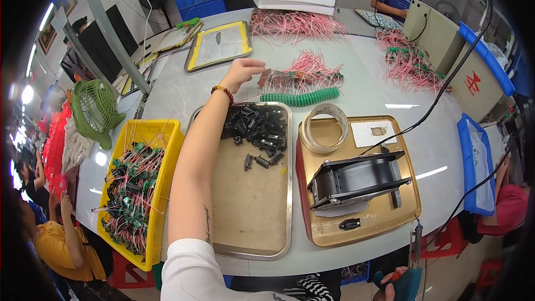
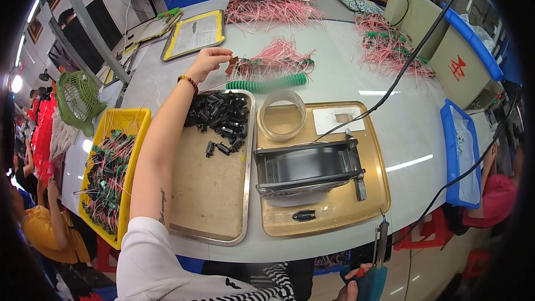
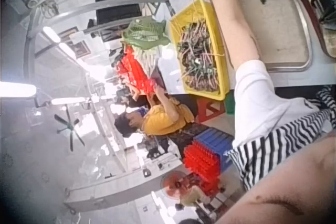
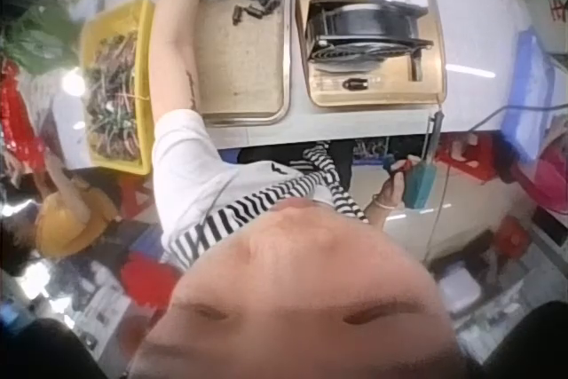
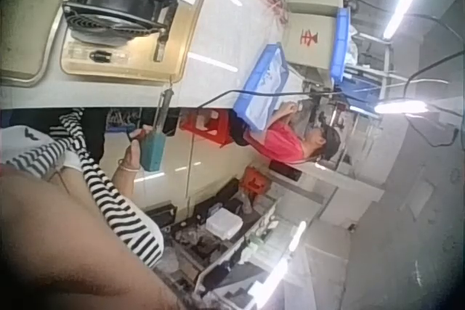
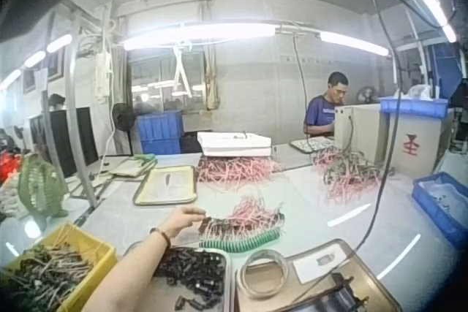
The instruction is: The person places plastic components into slots on a work platform and solders wires from circuit boards onto the components using a soldering iron.
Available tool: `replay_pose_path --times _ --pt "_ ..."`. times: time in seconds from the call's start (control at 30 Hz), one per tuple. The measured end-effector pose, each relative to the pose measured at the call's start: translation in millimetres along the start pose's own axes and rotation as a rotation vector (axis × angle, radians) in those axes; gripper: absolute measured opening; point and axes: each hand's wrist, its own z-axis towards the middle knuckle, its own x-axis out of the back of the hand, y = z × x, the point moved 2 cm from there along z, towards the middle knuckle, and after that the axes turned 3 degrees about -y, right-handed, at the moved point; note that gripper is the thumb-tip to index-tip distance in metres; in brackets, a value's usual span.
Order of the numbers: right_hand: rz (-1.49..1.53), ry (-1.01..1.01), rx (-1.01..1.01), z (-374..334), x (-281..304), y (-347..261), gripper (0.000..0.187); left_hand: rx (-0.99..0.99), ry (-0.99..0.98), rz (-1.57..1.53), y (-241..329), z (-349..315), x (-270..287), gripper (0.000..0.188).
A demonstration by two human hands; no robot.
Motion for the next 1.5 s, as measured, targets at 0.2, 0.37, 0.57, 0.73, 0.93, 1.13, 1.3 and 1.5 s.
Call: replay_pose_path --times 0.2,0.37,0.57,0.73,0.93,1.13,1.3,1.5 --pt "-0.018 -0.014 0.014 0 3 3 0.049 -0.075 0.061 0.042 -5 5 0 0.019" --pt "-0.062 -0.032 0.028 0 8 5 0.048 -0.183 0.175 0.085 -5 11 2 0.022" --pt "-0.046 -0.006 0.012 -1 9 7 0.052 -0.145 0.186 0.112 1 18 -1 0.02" --pt "-0.021 0.042 0.003 -2 6 8 0.056 -0.173 0.181 0.146 6 22 -4 0.019" --pt "0.012 0.035 0.031 -2 12 15 0.055 -0.186 0.165 0.169 13 33 -4 0.019" --pt "0.032 -0.001 0.029 -2 17 18 0.054 -0.138 0.21 0.179 28 40 -22 0.019" --pt "0.03 -0.001 0.046 -2 20 16 0.051 -0.143 0.182 0.152 29 41 -23 0.019" --pt "0.036 0.055 0.003 -5 22 19 0.05 -0.16 0.103 0.118 32 36 -29 0.015"
